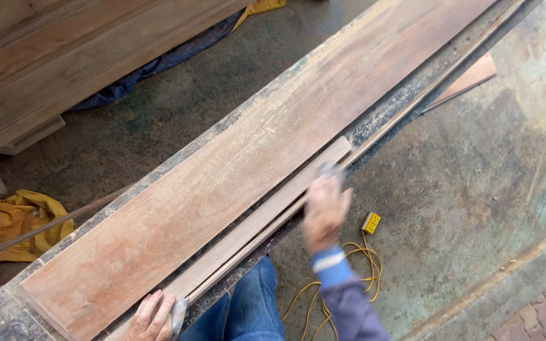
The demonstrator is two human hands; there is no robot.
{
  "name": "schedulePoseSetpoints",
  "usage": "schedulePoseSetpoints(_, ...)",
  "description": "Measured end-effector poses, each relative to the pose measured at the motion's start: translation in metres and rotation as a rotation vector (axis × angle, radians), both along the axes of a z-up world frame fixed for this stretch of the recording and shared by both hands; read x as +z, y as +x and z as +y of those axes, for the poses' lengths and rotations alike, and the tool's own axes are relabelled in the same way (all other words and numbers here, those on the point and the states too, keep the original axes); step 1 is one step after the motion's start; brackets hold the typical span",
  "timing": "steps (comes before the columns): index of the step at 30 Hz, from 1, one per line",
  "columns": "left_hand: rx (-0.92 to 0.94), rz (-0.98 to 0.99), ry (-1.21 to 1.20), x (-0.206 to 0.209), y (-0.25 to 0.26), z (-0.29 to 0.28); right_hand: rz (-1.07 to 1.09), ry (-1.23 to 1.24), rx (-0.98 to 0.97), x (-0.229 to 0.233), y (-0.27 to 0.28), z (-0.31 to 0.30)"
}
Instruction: Sand the surface of a wooden board using a small piece of sandpaper.
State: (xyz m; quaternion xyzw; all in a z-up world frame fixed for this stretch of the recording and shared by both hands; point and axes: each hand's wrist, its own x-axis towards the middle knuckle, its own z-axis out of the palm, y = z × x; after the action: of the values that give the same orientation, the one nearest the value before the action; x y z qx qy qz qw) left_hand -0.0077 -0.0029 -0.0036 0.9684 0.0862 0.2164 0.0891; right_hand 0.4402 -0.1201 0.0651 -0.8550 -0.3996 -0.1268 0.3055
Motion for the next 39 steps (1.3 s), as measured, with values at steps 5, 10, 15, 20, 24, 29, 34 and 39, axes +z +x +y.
schedulePoseSetpoints(5, 0.006, 0.01, -0.022, -0.001, -0.002, -0.004, -0.044, 0.012, 0.375, -0.016, -0.06, -0.019)
schedulePoseSetpoints(10, -0.089, 0.049, -0.046, 0.017, 0.004, 0.005, -0.114, -0.092, 0.207, -0.039, 0.016, -0.02)
schedulePoseSetpoints(15, -0.099, 0.001, -0.016, 0.025, 0.01, 0.009, 0.125, 0.111, 0.127, -0.016, -0.138, -0.011)
schedulePoseSetpoints(20, -0.097, 0.057, -0.063, 0.043, 0.015, 0.01, -0.044, -0.024, 0.235, -0.02, -0.094, -0.015)
schedulePoseSetpoints(24, -0.114, 0.108, -0.117, 0.054, 0.019, 0.01, -0.068, -0.088, -0.133, -0.01, -0.01, -0.005)
schedulePoseSetpoints(29, -0.124, 0.138, -0.115, 0.049, 0.013, 0.009, 0.219, 0.218, -0.003, -0.008, -0.176, 0.014)
schedulePoseSetpoints(34, -0.1, 0.208, -0.126, 0.062, 0.016, 0.006, 0.077, 0.082, 0.325, 0.012, -0.207, -0.003)
schedulePoseSetpoints(39, -0.113, 0.198, -0.148, 0.09, 0.025, 0.011, -0.041, 0.005, -0.09, -0.059, -0.082, -0.017)
